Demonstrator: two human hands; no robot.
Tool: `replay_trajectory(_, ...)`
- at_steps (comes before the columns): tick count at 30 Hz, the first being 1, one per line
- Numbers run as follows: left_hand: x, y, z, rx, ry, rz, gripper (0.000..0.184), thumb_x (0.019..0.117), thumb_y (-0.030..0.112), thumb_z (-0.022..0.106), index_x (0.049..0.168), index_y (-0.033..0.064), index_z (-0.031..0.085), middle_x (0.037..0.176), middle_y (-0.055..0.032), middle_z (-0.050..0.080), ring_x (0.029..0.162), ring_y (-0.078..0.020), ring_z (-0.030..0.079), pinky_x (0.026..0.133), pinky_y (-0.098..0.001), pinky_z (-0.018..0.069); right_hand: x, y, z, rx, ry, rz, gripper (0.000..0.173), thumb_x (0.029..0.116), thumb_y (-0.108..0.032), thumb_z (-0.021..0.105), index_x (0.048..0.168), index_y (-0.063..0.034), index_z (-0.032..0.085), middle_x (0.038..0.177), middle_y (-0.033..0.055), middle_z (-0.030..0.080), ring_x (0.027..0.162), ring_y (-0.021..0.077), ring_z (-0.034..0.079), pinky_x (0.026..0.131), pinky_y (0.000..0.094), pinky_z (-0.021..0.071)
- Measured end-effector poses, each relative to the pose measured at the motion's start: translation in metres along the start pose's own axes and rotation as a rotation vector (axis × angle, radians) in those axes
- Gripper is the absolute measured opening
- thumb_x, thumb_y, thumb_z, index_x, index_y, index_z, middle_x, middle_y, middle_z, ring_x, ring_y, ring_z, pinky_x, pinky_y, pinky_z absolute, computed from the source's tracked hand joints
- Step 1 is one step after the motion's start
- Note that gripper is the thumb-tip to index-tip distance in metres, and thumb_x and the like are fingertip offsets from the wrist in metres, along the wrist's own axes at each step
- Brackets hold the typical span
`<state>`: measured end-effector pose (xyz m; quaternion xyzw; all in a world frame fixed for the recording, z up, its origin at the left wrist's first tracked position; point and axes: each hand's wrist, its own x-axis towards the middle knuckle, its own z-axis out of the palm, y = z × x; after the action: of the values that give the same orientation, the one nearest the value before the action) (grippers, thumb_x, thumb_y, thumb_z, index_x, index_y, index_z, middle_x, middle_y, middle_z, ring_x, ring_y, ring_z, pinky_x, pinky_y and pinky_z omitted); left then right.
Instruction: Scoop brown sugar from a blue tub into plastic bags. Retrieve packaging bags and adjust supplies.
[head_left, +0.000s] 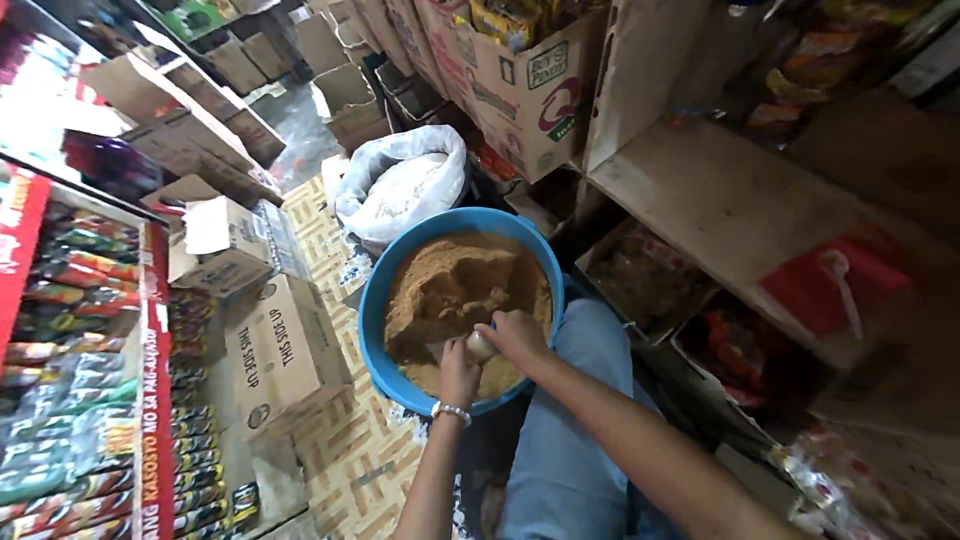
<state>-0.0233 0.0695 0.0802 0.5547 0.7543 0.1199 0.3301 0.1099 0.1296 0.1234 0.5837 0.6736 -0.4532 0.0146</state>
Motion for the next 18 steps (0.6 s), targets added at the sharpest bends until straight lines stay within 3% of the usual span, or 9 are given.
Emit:
replay_trajectory(4,-0.003,0.013,-0.001,-0.070,0.054,0.012,0.051,0.0844,-0.007,0.070,0.133,-0.0127,0.056,0.139,-0.0325,0.053,0.128,-0.0426,0.055,0.109,-0.0498,0.0436,-0.017,-0.038,-0.028,-0.237,-0.027,-0.094,0.052,0.1112,-0.036,0.042,0.132,0.0080,0.060,0.136,0.0289,0.060,0.130,0.0427,0.057,0.105,0.0595,0.0434)
replay_trajectory(7,-0.002,0.016,-0.005,-0.158,0.121,0.053,0.044,0.0847,-0.005,0.072,0.126,-0.0148,0.059,0.132,-0.0326,0.057,0.121,-0.0406,0.058,0.103,-0.0494,0.0475,-0.024,-0.060,-0.036,-0.347,-0.008,-0.178,0.044,0.1115,-0.027,0.041,0.126,0.0100,0.061,0.132,0.0293,0.062,0.125,0.0436,0.060,0.098,0.0597,0.0473)
replay_trajectory(10,-0.001,0.014,-0.015,-0.200,0.168,0.094,0.037,0.0808,-0.007,0.074,0.116,-0.0141,0.063,0.128,-0.0305,0.060,0.120,-0.0383,0.060,0.103,-0.0494,0.0469,-0.027,-0.069,-0.037,-0.390,0.047,-0.245,0.041,0.1110,-0.024,0.042,0.121,0.0098,0.064,0.125,0.0280,0.065,0.118,0.0430,0.063,0.092,0.0584,0.0507)
replay_trajectory(15,-0.006,0.008,-0.025,-0.219,0.171,0.110,0.038,0.0810,-0.010,0.071,0.118,-0.0136,0.064,0.128,-0.0291,0.061,0.117,-0.0368,0.061,0.101,-0.0496,0.0482,-0.035,-0.075,-0.041,-0.394,0.011,-0.210,0.047,0.1116,-0.031,0.041,0.123,0.0095,0.062,0.126,0.0286,0.064,0.121,0.0430,0.062,0.094,0.0588,0.0496)
replay_trajectory(18,-0.013,-0.004,-0.030,-0.273,0.239,0.133,0.042,0.0820,-0.010,0.068,0.123,-0.0134,0.062,0.129,-0.0298,0.061,0.117,-0.0375,0.062,0.100,-0.0498,0.0487,-0.029,-0.066,-0.044,-0.202,-0.032,-0.182,0.053,0.1098,-0.040,0.046,0.126,0.0089,0.061,0.128,0.0286,0.063,0.125,0.0409,0.060,0.101,0.0569,0.0467)
